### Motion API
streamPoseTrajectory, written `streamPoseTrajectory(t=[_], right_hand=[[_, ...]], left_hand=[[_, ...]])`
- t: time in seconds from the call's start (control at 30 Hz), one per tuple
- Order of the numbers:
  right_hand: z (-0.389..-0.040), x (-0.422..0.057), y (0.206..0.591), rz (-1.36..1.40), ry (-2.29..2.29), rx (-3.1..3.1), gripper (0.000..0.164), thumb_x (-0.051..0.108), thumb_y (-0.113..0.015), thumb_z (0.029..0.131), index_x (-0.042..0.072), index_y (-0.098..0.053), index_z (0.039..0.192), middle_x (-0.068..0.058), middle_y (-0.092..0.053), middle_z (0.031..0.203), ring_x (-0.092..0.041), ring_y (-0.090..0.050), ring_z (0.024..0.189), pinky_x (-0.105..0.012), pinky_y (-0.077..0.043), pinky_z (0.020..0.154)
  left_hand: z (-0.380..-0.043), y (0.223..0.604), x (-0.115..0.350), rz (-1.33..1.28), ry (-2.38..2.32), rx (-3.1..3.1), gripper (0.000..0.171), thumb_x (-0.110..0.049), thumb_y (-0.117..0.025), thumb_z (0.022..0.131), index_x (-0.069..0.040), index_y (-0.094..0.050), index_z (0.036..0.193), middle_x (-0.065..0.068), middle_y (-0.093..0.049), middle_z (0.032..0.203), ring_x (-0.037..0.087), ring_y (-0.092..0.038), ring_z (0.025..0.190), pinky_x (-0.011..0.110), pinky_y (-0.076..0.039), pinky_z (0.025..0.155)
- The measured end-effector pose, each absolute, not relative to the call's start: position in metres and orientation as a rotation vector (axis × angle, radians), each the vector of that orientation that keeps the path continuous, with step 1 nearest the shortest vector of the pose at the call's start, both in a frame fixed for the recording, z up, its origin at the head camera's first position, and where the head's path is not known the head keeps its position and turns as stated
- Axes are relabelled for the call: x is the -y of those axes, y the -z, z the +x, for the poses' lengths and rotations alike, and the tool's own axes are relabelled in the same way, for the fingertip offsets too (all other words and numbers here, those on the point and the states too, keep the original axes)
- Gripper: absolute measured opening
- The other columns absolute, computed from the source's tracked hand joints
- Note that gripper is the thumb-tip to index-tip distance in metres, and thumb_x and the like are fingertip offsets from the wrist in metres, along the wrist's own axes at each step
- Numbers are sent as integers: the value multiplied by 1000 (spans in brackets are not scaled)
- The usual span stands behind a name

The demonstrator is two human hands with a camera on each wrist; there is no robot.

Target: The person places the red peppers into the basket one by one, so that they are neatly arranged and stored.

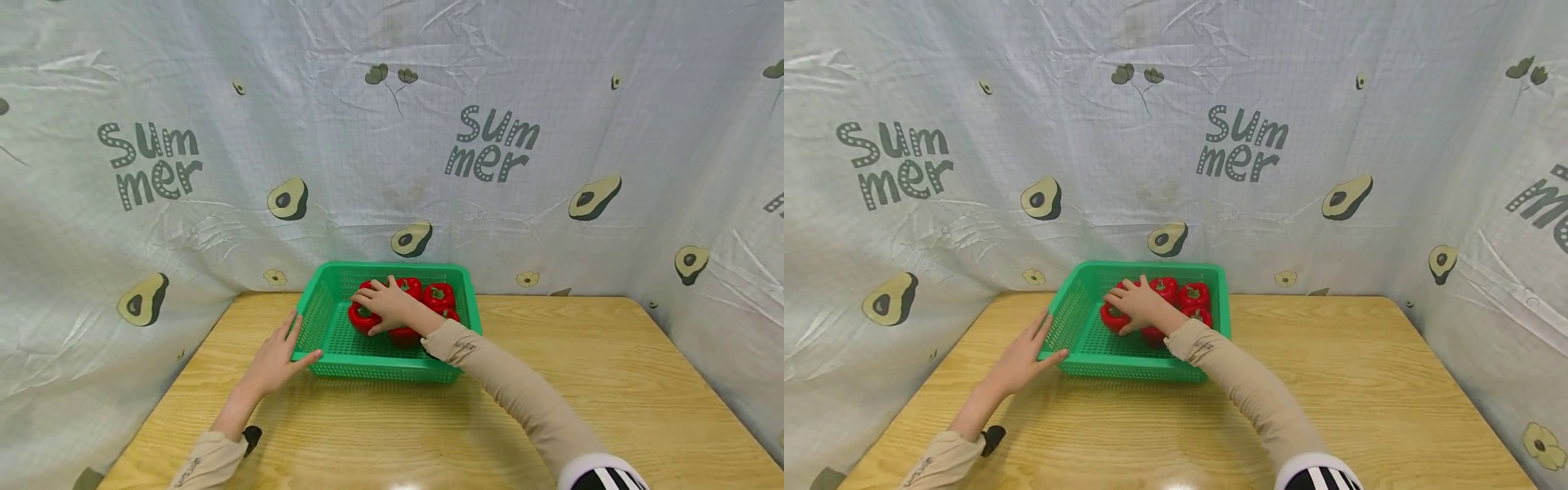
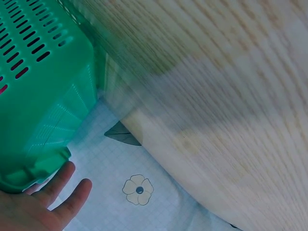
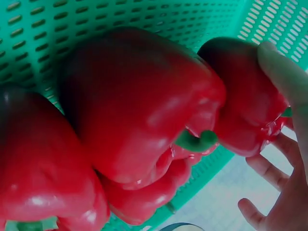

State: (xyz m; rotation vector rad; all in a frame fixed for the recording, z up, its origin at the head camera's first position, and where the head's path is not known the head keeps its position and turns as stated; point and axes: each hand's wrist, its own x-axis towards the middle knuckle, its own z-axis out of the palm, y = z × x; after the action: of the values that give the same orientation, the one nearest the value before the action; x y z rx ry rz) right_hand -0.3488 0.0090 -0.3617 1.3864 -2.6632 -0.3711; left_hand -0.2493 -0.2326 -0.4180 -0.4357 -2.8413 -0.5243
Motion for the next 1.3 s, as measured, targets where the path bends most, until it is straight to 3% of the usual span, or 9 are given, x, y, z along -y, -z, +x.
streamPoseTrajectory(t=[0.7, 1.13, 1.3], right_hand=[[-356, -11, 391, 1382, 358, 2747, 79, 47, -64, 76, 20, -28, 140, 2, -31, 145, -26, -30, 129, -60, -24, 101], [-355, -16, 379, 1348, 345, 2834, 81, 47, -63, 77, 30, -20, 143, 3, -28, 147, -26, -29, 132, -60, -19, 103], [-352, -25, 358, 1343, 220, 2866, 76, 45, -61, 80, 28, -23, 143, 2, -28, 147, -28, -29, 132, -61, -18, 103]], left_hand=[[-247, 419, 231, -436, 548, 2829, 84, -50, -51, 85, 5, -20, 140, 24, -15, 147, 48, -27, 126, 59, -30, 96], [-248, 418, 232, -435, 533, 2838, 85, -51, -51, 85, 4, -19, 141, 23, -15, 147, 47, -28, 126, 59, -32, 95], [-247, 416, 233, -427, 507, 2854, 85, -52, -49, 85, 4, -18, 141, 22, -14, 148, 48, -28, 126, 59, -31, 95]])
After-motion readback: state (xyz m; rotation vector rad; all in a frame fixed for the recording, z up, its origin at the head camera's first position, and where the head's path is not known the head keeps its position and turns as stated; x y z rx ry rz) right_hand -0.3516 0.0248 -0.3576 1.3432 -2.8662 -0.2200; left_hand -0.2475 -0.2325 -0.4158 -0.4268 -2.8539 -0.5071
